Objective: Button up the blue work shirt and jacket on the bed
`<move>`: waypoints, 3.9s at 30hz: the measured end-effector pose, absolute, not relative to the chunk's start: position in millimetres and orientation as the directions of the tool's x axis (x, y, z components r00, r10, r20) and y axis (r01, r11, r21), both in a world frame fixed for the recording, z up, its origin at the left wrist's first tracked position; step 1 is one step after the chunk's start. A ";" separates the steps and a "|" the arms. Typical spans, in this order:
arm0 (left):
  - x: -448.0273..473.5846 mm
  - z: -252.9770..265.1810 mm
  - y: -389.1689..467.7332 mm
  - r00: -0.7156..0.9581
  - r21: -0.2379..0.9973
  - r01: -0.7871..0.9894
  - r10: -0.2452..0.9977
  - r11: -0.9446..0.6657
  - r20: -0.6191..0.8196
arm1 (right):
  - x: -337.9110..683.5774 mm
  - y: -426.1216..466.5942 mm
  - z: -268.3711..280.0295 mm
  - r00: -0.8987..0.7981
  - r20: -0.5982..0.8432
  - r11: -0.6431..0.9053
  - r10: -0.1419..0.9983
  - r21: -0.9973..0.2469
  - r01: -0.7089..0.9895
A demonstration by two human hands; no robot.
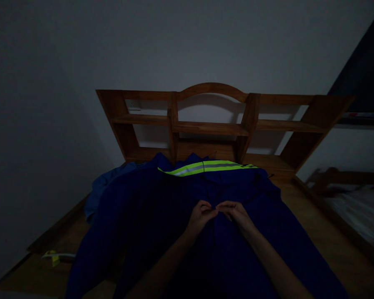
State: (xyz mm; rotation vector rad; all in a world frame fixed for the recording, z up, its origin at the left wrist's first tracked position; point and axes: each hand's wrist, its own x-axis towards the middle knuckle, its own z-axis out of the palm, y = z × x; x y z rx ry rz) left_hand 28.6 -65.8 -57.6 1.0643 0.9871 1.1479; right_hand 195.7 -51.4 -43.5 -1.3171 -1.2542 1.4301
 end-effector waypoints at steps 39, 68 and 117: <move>-18.2 -44.0 -171.3 0.419 0.997 0.082 0.907 -0.009 -0.026 | 188.2 -192.7 -1.4 -0.265 0.382 0.459 0.885 -0.624 0.632; 21.8 -34.7 -177.9 0.181 0.972 0.229 0.984 -0.048 0.006 | 193.9 -217.8 -32.1 -0.094 0.304 0.314 0.948 -0.841 0.441; 22.7 -53.3 -168.9 0.267 0.997 0.041 0.962 -0.067 0.053 | 181.5 -190.9 -30.9 -0.243 0.211 0.322 0.947 -0.640 0.698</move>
